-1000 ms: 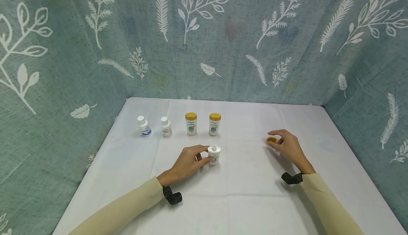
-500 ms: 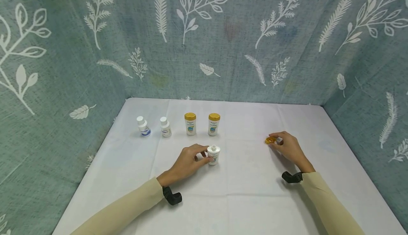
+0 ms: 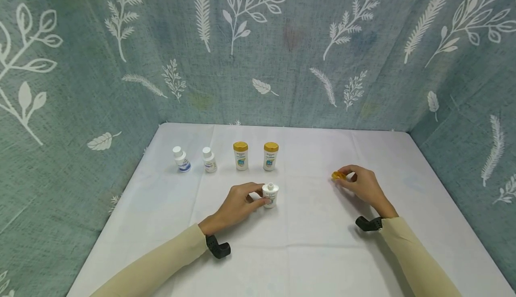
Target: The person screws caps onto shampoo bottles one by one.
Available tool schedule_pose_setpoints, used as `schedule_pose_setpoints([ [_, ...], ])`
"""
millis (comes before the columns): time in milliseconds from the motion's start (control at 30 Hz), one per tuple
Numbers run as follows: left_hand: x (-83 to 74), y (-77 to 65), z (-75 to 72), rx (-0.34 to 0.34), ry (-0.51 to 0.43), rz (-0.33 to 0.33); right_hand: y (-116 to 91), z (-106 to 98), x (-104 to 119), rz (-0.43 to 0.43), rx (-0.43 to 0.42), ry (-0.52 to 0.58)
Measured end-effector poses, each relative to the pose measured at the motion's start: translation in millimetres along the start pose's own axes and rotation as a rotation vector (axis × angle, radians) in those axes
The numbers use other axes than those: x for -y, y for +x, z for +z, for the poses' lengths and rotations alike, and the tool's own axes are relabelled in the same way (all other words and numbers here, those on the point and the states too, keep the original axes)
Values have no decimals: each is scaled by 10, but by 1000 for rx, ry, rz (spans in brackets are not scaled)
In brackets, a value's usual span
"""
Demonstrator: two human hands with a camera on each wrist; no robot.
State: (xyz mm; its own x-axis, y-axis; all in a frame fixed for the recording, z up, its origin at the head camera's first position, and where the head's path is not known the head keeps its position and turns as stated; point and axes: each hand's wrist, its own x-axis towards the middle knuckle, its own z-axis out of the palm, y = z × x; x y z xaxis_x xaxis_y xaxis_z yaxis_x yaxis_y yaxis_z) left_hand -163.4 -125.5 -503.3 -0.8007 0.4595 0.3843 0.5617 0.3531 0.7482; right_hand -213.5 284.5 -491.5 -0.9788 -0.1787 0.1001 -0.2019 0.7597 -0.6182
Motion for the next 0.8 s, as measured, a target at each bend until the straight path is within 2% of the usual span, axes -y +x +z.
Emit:
schedule_pose_setpoints([
  [200, -5, -1, -2, 0, 3, -3, 1, 22, 115, -28, 5, 6],
  [800, 7, -4, 4, 5, 2, -3, -49, 72, 562, -244, -10, 106],
])
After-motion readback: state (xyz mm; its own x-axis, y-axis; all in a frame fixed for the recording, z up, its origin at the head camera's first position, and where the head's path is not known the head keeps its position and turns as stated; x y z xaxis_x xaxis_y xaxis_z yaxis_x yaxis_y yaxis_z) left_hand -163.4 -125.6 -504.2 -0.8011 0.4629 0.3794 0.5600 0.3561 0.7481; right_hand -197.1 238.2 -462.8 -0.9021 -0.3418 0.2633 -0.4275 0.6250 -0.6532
